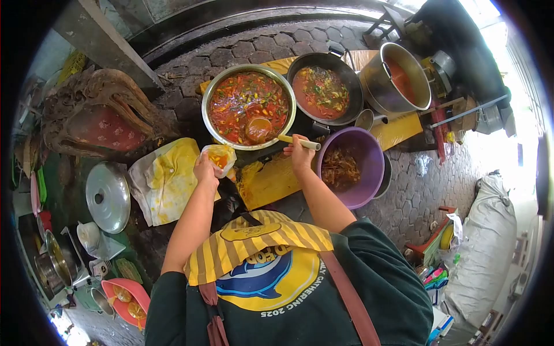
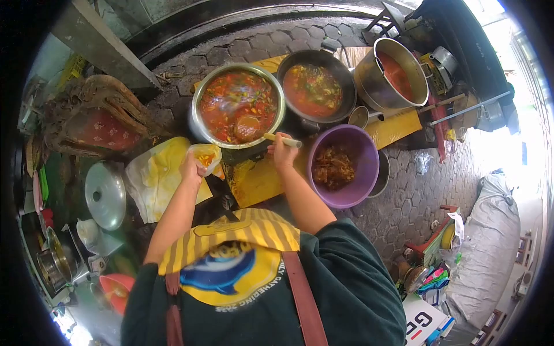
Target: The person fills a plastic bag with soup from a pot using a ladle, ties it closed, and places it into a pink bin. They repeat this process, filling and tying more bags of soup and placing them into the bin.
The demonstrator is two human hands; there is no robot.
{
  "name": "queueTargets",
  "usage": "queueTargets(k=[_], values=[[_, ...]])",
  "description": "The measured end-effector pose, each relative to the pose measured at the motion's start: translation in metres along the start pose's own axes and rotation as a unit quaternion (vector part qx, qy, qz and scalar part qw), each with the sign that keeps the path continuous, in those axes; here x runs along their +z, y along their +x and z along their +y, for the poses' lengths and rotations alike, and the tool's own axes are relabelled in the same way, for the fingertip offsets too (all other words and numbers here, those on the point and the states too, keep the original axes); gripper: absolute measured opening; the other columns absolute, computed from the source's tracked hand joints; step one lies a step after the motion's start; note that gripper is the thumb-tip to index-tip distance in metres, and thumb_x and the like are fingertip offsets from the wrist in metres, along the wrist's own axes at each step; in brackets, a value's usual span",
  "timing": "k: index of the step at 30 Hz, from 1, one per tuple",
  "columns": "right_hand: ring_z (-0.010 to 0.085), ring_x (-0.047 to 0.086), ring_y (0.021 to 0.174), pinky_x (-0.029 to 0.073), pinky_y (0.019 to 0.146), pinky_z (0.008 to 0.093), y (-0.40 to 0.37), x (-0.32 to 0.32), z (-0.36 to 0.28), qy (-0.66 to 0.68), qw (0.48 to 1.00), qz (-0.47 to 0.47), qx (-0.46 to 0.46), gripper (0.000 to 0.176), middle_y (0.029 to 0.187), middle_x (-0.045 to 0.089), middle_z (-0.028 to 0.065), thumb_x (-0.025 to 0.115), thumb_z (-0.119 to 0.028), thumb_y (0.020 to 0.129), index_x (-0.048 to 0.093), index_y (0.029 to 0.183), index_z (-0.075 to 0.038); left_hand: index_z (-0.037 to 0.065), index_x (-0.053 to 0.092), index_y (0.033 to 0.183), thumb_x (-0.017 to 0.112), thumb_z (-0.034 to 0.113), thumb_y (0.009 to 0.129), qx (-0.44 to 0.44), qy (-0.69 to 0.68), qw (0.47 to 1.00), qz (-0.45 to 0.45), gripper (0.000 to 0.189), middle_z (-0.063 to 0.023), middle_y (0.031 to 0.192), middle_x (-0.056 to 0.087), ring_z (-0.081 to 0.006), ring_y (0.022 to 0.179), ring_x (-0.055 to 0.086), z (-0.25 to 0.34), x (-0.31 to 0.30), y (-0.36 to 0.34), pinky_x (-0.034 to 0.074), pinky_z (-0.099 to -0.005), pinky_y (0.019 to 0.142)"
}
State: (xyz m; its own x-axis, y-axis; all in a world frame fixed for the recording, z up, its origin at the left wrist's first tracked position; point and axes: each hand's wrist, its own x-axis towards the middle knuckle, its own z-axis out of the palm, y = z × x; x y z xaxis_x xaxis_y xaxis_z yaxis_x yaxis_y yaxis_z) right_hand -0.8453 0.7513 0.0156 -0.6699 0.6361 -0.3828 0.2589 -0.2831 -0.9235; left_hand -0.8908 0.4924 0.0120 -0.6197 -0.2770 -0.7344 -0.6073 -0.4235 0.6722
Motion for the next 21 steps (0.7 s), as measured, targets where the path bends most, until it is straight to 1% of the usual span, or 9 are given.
queueTargets(k=[1,7,8,9,11,17,19,20,21], values=[[0.0162,0.059,0.052,0.05,0.043,0.0256,-0.001,-0.001,-0.006,0.008,1.0,0.016,0.021,0.02,0.075,0.06,0.0122,0.057,-0.016,0.086,0.057,0.098,0.001,0.007,0.056,0.094,0.053,0.027,0.09,-0.008,0.006,1.0,0.003,0.02,-0.0021,0.042,0.039,-0.0157,0.028,0.039,0.003,0.002,-0.004,0.034,-0.0282,0.027],[0.0158,0.059,0.051,0.049,0.042,0.0252,-0.012,-0.007,-0.032,0.003,1.0,-0.008,0.01,0.022,0.072,0.058,0.0102,0.059,-0.017,0.086,0.057,0.099,0.0,0.008,0.056,0.094,0.05,0.027,0.091,-0.04,0.011,0.999,0.011,0.02,-0.0017,0.041,0.038,-0.0143,0.03,0.041,0.005,0.013,-0.01,0.032,-0.0262,0.027],[0.0154,0.059,0.051,0.049,0.042,0.0246,-0.014,-0.007,-0.038,-0.008,1.0,-0.02,-0.003,0.022,0.072,0.058,0.0098,0.059,-0.017,0.086,0.057,0.1,0.0,0.008,0.056,0.097,0.05,0.028,0.092,-0.043,0.007,0.999,0.002,0.021,-0.0038,0.047,0.047,-0.0135,0.031,0.042,0.001,0.013,-0.004,0.034,-0.0256,0.027],[0.0149,0.059,0.051,0.048,0.041,0.0241,-0.019,-0.006,-0.045,-0.02,0.999,-0.032,-0.015,0.022,0.072,0.058,0.0094,0.059,-0.017,0.086,0.057,0.1,0.0,0.008,0.056,0.097,0.05,0.028,0.092,-0.041,0.006,0.999,0.005,0.021,-0.0038,0.047,0.047,-0.0135,0.031,0.042,0.001,0.014,-0.006,0.034,-0.0256,0.027],[0.016,0.058,0.048,0.049,0.043,0.0264,-0.027,-0.003,-0.061,-0.019,0.999,-0.036,-0.026,0.021,0.068,0.057,0.009,0.06,-0.018,0.086,0.059,0.096,0.0,0.008,0.058,0.096,0.051,0.027,0.089,-0.038,0.015,0.999,0.003,0.021,-0.0038,0.063,0.055,-0.0077,0.034,0.038,0.003,0.022,-0.013,0.033,-0.0196,0.029],[0.0146,0.058,0.05,0.049,0.044,0.0253,-0.057,0.001,-0.101,-0.014,0.995,-0.092,-0.025,0.02,0.07,0.058,0.0073,0.06,-0.019,0.086,0.06,0.096,-0.002,0.008,0.055,0.09,0.049,0.026,0.09,-0.042,-0.005,0.999,0.002,0.019,0.0016,0.053,0.04,-0.0086,0.033,0.035,-0.002,0.032,-0.008,0.032,-0.0214,0.029],[0.0143,0.058,0.05,0.049,0.045,0.0248,-0.067,0.003,-0.101,-0.025,0.994,-0.106,-0.019,0.02,0.071,0.058,0.008,0.06,-0.018,0.087,0.059,0.097,-0.001,0.005,0.059,0.099,0.05,0.024,0.091,-0.056,-0.014,0.998,0.0,0.021,-0.0088,0.072,0.063,-0.0156,0.036,0.049,-0.003,0.033,-0.005,0.039,-0.0266,0.03],[0.0143,0.057,0.05,0.049,0.045,0.0248,-0.073,0.005,-0.097,-0.023,0.993,-0.116,-0.023,0.02,0.071,0.058,0.0082,0.06,-0.019,0.087,0.059,0.097,-0.001,0.005,0.058,0.098,0.05,0.023,0.092,-0.059,-0.047,0.997,-0.008,0.021,-0.0064,0.063,0.059,-0.0151,0.035,0.049,-0.004,0.035,-0.005,0.04,-0.0272,0.03],[0.0142,0.057,0.05,0.049,0.046,0.0249,-0.079,0.005,-0.093,-0.02,0.992,-0.125,-0.027,0.02,0.071,0.058,0.0085,0.06,-0.019,0.087,0.059,0.097,-0.001,0.005,0.058,0.098,0.05,0.023,0.092,-0.059,-0.049,0.997,-0.007,0.021,-0.0064,0.063,0.059,-0.0151,0.035,0.049,-0.003,0.036,-0.004,0.04,-0.0272,0.03]])
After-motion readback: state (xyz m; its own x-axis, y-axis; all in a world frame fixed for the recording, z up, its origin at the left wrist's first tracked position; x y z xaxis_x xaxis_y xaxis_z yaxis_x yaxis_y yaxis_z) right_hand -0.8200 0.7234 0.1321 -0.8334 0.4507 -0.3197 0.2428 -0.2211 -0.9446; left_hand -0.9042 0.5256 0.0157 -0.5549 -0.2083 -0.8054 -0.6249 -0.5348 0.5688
